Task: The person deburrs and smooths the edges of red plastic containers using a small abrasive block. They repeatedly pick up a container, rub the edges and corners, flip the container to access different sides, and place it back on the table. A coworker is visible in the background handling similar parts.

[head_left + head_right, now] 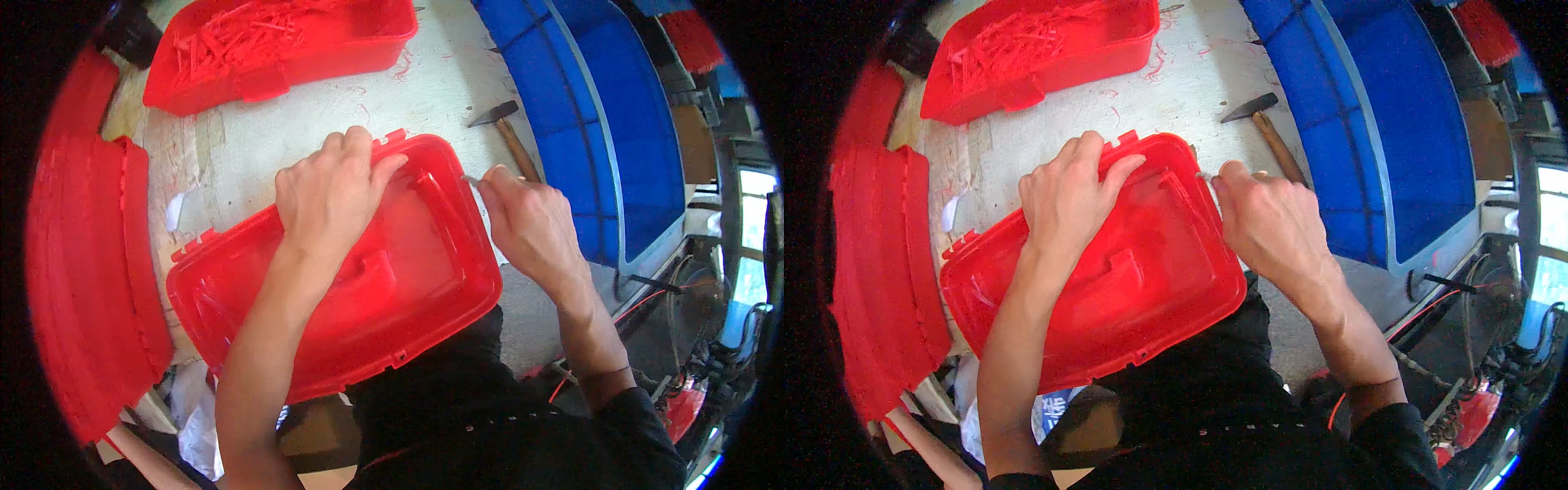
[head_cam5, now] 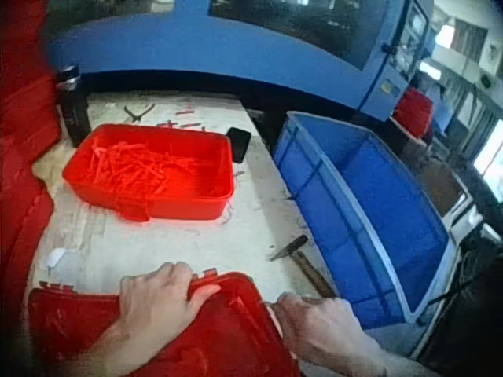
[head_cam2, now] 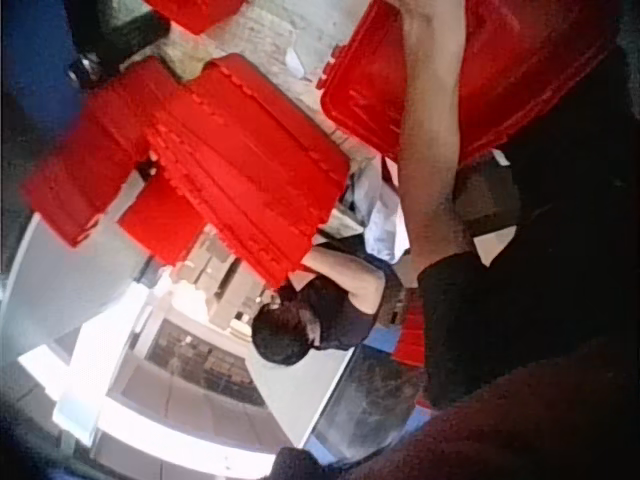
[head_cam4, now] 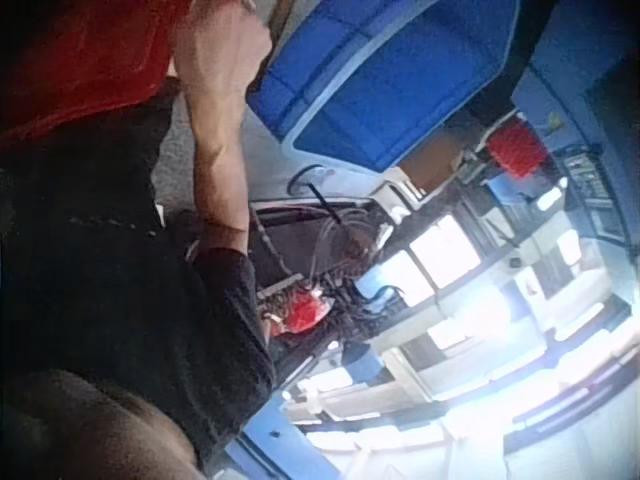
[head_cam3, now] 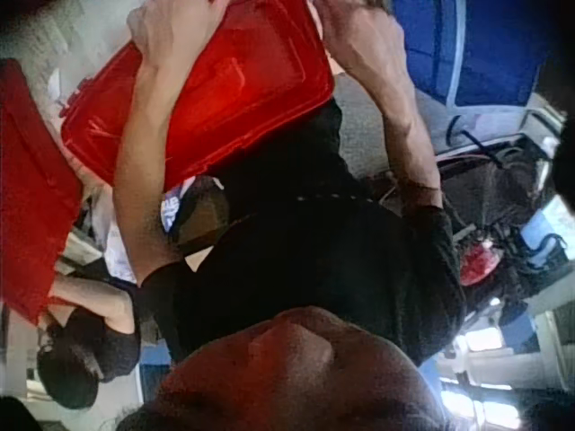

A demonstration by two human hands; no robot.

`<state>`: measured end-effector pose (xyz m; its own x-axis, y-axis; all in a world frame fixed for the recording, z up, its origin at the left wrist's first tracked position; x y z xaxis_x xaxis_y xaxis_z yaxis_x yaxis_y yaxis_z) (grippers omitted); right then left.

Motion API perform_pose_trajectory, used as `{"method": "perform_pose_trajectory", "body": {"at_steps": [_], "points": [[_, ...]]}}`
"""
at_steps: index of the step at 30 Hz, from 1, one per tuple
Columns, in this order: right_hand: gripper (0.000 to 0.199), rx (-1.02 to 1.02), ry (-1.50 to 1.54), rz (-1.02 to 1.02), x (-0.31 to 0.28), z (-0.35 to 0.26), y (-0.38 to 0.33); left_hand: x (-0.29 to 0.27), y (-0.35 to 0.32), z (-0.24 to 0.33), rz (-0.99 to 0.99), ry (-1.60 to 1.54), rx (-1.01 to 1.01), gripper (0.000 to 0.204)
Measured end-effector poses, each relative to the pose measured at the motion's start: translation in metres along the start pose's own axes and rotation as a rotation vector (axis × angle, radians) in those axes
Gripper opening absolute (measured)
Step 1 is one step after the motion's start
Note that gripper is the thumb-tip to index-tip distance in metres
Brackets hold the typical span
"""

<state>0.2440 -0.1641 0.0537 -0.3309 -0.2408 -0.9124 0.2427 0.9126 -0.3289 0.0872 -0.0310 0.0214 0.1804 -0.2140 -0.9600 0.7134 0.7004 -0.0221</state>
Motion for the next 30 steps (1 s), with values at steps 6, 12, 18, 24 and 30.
{"method": "perform_pose_trajectory", "body": {"at_steps": [6, 12, 18, 24, 30], "points": [[0.021, 0.071, -0.102, -0.018, -0.004, -0.008, -0.001, 0.004, -0.001, -0.004, -0.005, -0.028, -0.026, 0.047], [0.018, 0.099, -0.118, -0.007, 0.003, -0.007, -0.022, 0.005, 0.001, -0.005, 0.002, -0.01, -0.021, 0.049], [0.022, 0.123, -0.067, -0.053, 0.009, -0.005, -0.049, 0.001, 0.001, -0.004, -0.016, -0.008, -0.037, 0.049], [0.019, 0.079, -0.035, -0.11, 0.02, 0.002, -0.09, 0.003, 0.004, -0.007, -0.075, -0.032, -0.053, 0.048], [0.014, 0.023, 0.286, 0.086, 0.005, 0.0, -0.086, -0.006, 0.005, -0.008, -0.191, -0.056, -0.038, 0.041]]}}
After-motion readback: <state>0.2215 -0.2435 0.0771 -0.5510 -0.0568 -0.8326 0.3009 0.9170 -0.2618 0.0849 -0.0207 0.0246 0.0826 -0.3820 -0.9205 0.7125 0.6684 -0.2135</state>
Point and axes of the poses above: each hand's wrist, its own y-axis towards the middle knuckle, its own x-axis out of the palm, z = x × y, the point moved 5 cm from there along y, towards the middle knuckle, and after that the axes turned 15 degrees about -z, right-handed, at the moved point
